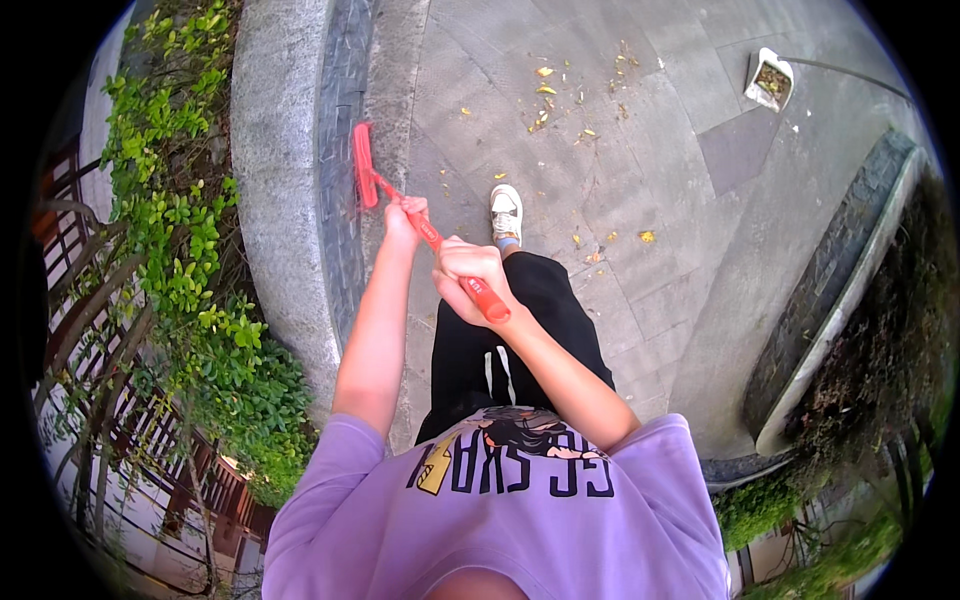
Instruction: The person sweeps debris into a dustpan on a stone path and stairs using a broom.
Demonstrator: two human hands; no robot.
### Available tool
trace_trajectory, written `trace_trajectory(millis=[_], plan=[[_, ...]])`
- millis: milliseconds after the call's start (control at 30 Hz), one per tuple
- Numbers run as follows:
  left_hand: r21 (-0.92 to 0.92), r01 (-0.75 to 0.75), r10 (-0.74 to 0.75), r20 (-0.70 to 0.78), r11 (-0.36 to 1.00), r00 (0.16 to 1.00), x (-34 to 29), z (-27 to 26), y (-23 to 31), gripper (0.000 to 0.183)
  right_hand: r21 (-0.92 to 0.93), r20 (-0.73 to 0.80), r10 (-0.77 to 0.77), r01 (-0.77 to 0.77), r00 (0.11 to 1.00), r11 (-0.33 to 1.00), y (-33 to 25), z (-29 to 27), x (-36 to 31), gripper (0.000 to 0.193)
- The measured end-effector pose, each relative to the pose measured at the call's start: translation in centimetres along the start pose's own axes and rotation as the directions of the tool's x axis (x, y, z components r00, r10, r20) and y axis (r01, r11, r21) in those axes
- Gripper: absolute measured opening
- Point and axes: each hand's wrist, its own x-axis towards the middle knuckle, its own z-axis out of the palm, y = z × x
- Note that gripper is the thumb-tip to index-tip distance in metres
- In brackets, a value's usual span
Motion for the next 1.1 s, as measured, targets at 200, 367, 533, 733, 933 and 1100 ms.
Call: trace_trajectory(millis=[200,367,533,733,933,1100], plan=[[0.18,0.139,-0.136,-0.03,0.974,0.99,0.9,5.3,-13.7,0.041,-0.137,-0.226,0.03,-0.062,0.974,0.989,-6.4,-8.3,0.2,0.031],[0.319,0.087,-0.021,-0.205,0.944,0.978,-5.5,9.9,-24.0,0.045,0.08,-0.441,0.054,-0.021,0.896,0.997,-13.0,-14.5,-1.3,0.031],[0.191,0.02,-0.009,-0.058,0.981,0.998,-3.7,7.3,-14.2,0.042,0.056,-0.237,-0.065,0.081,0.969,0.995,-9.5,-8.9,0.6,0.032],[0.308,-0.073,0.134,-0.182,0.948,0.974,2.3,3.3,-0.9,0.035,0.013,0.008,-0.04,0.04,0.999,0.999,0.1,-3.0,1.8,0.028],[0.437,0.069,0.012,-0.179,0.897,0.984,1.6,5.4,-16.7,0.035,-0.144,-0.196,0.079,-0.108,0.978,0.984,-7.3,-11.2,-1.0,0.021],[0.403,0.179,-0.099,-0.211,0.897,0.972,-7.5,7.1,-26.8,0.046,0.003,-0.433,0.049,-0.052,0.9,0.999,-15.1,-16.0,-6.3,0.036]])
